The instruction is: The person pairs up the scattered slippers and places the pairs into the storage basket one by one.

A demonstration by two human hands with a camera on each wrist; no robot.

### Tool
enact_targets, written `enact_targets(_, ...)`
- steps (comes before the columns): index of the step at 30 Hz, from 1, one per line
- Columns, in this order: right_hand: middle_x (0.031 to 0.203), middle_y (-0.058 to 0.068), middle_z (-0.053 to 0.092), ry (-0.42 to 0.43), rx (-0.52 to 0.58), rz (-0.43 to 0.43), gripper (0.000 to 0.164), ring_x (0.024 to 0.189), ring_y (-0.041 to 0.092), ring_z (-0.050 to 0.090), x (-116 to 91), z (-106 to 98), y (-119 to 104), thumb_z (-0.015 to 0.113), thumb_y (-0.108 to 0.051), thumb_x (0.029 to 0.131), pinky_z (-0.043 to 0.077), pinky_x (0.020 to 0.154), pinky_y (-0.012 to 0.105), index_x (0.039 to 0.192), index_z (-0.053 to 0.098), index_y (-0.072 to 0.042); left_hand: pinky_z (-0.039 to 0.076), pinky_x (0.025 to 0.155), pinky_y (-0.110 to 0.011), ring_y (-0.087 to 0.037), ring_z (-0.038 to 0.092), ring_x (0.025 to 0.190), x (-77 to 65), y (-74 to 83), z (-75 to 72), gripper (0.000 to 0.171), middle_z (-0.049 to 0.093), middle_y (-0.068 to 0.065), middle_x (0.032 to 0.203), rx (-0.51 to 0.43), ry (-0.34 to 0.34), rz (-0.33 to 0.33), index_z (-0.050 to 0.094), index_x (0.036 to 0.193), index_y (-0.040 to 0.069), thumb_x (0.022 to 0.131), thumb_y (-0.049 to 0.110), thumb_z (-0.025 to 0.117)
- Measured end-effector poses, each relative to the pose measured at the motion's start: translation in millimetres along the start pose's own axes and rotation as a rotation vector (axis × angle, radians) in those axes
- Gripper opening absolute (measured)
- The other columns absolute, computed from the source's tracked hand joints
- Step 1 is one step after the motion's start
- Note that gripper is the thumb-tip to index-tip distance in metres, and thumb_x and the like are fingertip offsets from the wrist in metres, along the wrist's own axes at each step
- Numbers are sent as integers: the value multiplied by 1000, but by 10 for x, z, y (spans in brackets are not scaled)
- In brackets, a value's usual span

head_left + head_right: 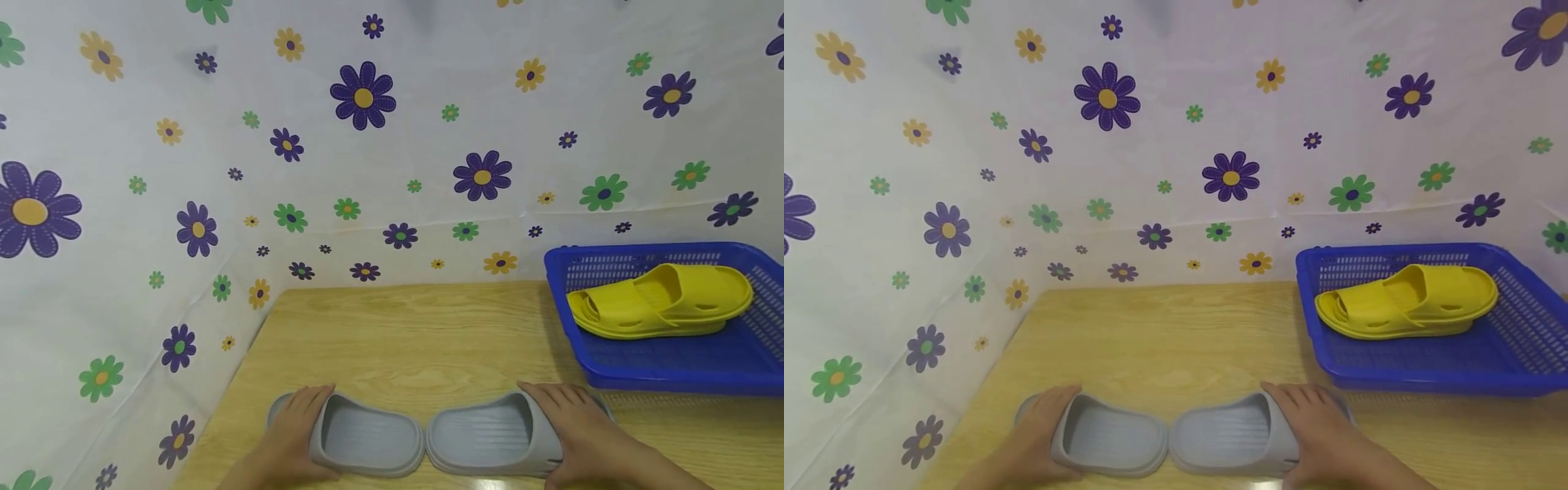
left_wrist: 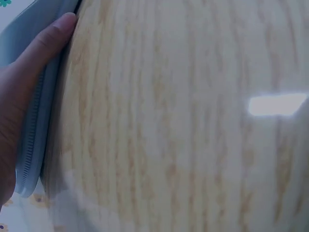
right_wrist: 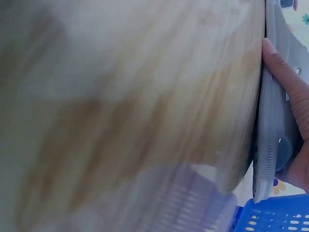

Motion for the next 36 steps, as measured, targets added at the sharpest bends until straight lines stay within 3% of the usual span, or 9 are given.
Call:
enact_targets(7, 126, 4, 52, -13, -12, -3, 120, 112, 26, 50, 9, -19, 19, 72, -78, 50, 39, 94, 57, 141, 39, -7, 12, 114, -24, -28, 49, 120, -6, 2, 23, 120, 52, -11, 133, -13, 53, 58, 41, 138, -2, 54, 78, 70)
enact_targets(18, 126, 6, 53, 149, -112, -157, 112, 114, 24, 52, -45, 2, 11, 73, -71, 59, 42, 94, 53, 139, 38, -2, 18, 114, -25, -29, 54, 114, 18, -5, 14, 114, 57, -16, 125, -48, 160, 149, 48, 131, -8, 53, 70, 78)
enact_targets(21, 127, 7, 52, 192, -147, -156, 119, 114, 26, 50, -51, 33, 21, 69, -79, 55, 42, 92, 54, 140, 37, -2, 18, 114, -27, -29, 53, 115, 34, -7, 15, 116, 56, -17, 126, -50, 152, 150, 46, 132, -8, 53, 71, 77)
enact_targets(24, 126, 9, 50, 228, -149, -115, 133, 114, 28, 48, -53, 64, 18, 62, -89, 44, 40, 92, 53, 142, 35, -3, 19, 115, -32, -29, 50, 118, 57, -9, 19, 126, 53, -18, 130, -51, 130, 144, 41, 136, -8, 49, 77, 74)
enact_targets(27, 122, 11, 50, 227, -117, -71, 139, 112, 30, 48, -54, 78, -9, 57, -92, 37, 40, 92, 53, 142, 35, -3, 17, 116, -34, -28, 48, 122, 57, -15, 25, 133, 51, -18, 134, -40, 92, 120, 38, 139, -8, 46, 82, 69)
enact_targets(33, 126, 12, 51, 106, -38, -29, 129, 114, 33, 48, -58, 41, -70, 71, -79, 46, 41, 93, 54, 143, 33, -1, 12, 116, -26, -26, 49, 119, -18, -21, 22, 121, 53, -14, 131, -53, 60, 77, 42, 136, -5, 53, 78, 71)
enact_targets(36, 127, 9, 52, 133, -70, -52, 120, 115, 29, 49, -66, 30, -49, 78, -69, 51, 43, 93, 51, 142, 36, -3, 16, 115, -27, -25, 51, 117, -13, -18, 20, 116, 54, -12, 129, -68, 79, 83, 44, 135, -4, 54, 74, 74)
Point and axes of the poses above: each hand's wrist, its own x-axis towards the middle knuckle, its own z-axis out of the palm, y = z × x, the point moved 1 cm from there along x, towards the middle knuckle
